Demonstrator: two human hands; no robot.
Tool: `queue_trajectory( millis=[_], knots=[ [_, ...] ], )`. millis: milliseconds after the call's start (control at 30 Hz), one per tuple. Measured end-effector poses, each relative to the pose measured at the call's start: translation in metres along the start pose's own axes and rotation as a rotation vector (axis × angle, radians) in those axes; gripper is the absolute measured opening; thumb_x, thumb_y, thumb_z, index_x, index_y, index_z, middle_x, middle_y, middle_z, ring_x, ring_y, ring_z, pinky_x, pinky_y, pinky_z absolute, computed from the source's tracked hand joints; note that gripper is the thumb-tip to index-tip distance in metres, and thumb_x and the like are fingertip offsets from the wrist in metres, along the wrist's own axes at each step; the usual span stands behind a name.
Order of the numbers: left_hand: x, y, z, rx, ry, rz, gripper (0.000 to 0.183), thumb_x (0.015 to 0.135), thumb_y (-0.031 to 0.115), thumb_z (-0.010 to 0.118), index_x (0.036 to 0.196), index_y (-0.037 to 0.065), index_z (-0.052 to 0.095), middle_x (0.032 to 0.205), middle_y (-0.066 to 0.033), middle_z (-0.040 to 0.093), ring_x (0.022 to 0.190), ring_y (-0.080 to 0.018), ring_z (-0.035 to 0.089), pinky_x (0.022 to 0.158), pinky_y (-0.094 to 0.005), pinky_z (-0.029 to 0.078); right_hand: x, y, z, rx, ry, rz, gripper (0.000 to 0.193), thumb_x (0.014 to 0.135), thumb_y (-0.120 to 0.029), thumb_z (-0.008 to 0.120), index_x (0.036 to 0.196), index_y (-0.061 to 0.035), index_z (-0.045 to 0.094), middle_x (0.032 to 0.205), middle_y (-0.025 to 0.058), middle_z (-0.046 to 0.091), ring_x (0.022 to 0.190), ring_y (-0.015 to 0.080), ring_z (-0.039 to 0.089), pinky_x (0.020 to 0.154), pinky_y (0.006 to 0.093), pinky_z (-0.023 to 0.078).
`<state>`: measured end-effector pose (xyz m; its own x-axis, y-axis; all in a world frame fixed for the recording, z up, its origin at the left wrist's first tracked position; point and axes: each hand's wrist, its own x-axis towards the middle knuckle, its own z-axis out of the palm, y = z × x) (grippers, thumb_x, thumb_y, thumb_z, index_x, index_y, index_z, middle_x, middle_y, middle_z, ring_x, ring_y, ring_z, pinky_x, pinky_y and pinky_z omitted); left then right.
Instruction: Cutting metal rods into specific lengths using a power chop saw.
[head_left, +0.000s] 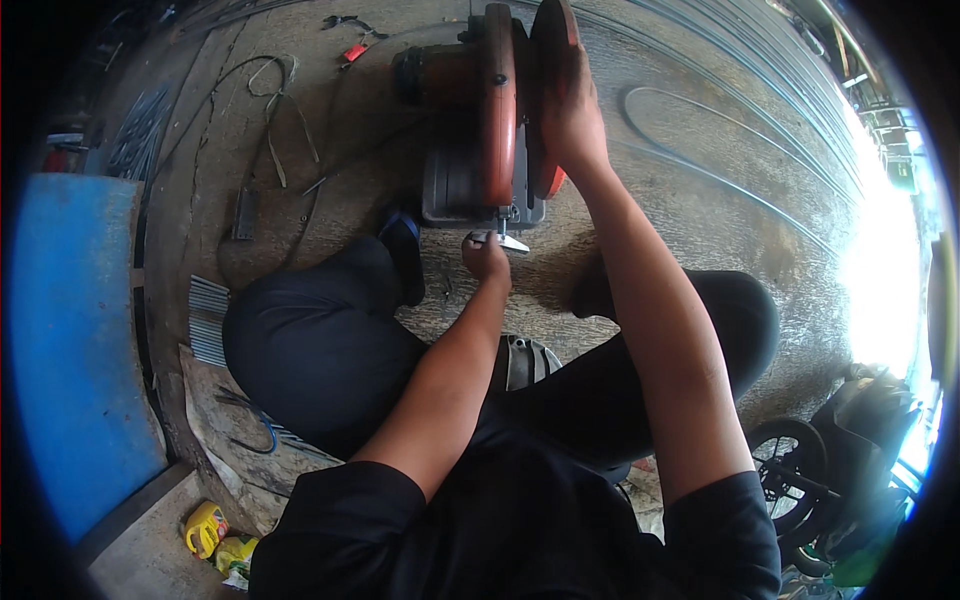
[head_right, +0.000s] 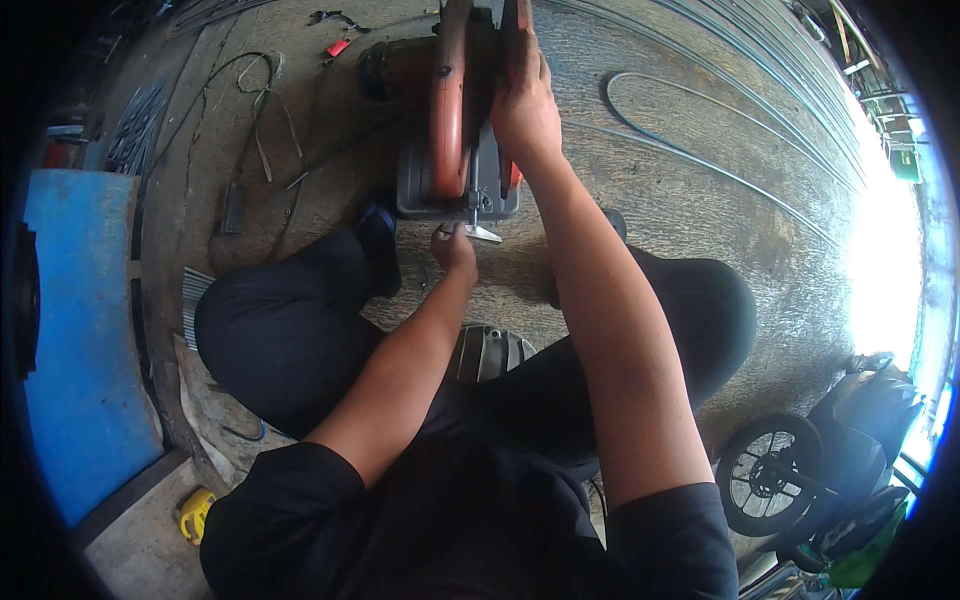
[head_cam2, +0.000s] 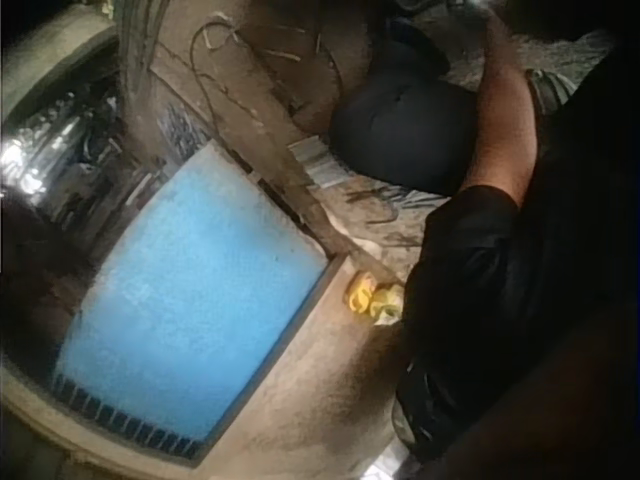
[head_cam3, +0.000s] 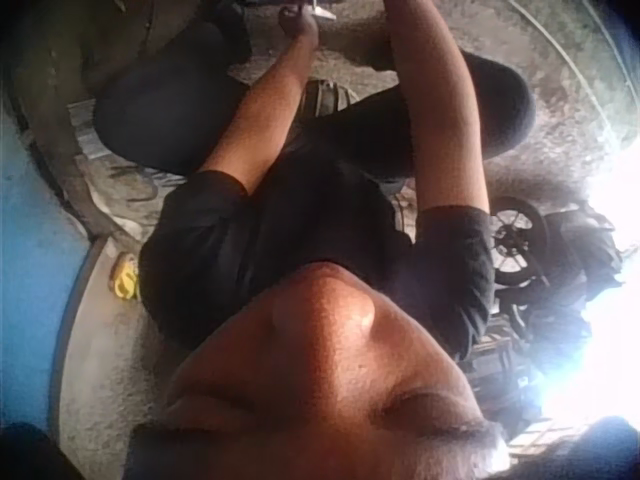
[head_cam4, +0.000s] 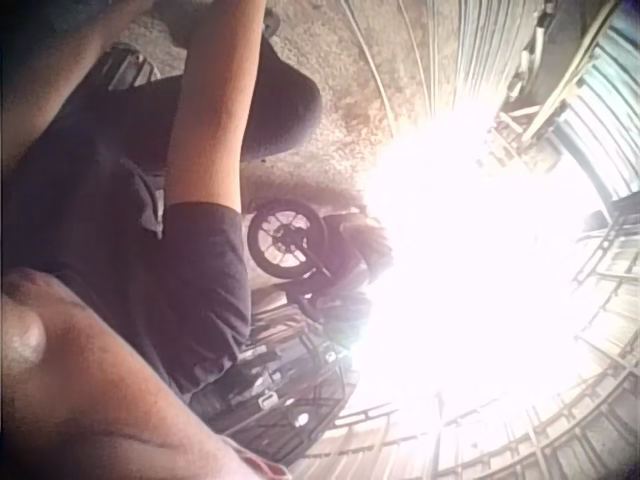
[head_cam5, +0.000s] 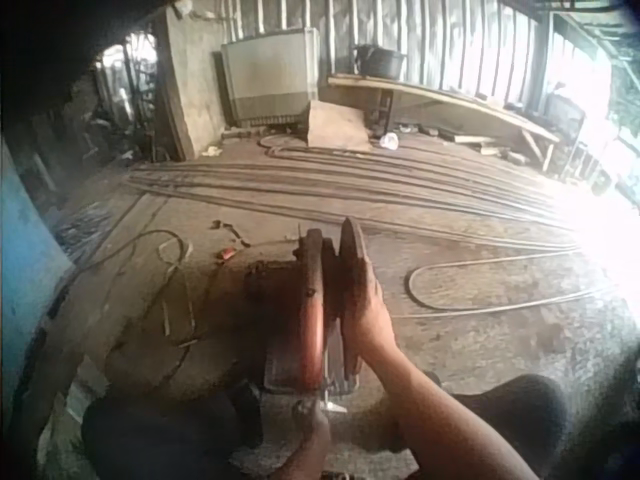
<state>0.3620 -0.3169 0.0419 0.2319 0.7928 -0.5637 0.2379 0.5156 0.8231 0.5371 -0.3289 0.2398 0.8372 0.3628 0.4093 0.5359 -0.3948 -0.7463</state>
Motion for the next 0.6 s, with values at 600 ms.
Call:
queue_trajectory(
  millis=[600],
  knots=[
    [0.024, -0.062, 0.02, 0.048, -0.185, -0.389, 0.032, 0.087, 0.028, 0.055, 0.095, -0.002, 0.063, 0.083, -0.018, 0.066, 0.085, -0.0311, 0.065, 0.08, -0.0392, 0.049, 0.0, 0.0, 0.002, 0.041, 0.026, -0.037, 0.059, 0.091, -0.015, 0.052, 0.143, -0.0047, 0.026, 0.132, 0.0272, 0.047, 0.122, 0.0434, 0.046, 0.1, 0.0437, 0.04]
  ],
)
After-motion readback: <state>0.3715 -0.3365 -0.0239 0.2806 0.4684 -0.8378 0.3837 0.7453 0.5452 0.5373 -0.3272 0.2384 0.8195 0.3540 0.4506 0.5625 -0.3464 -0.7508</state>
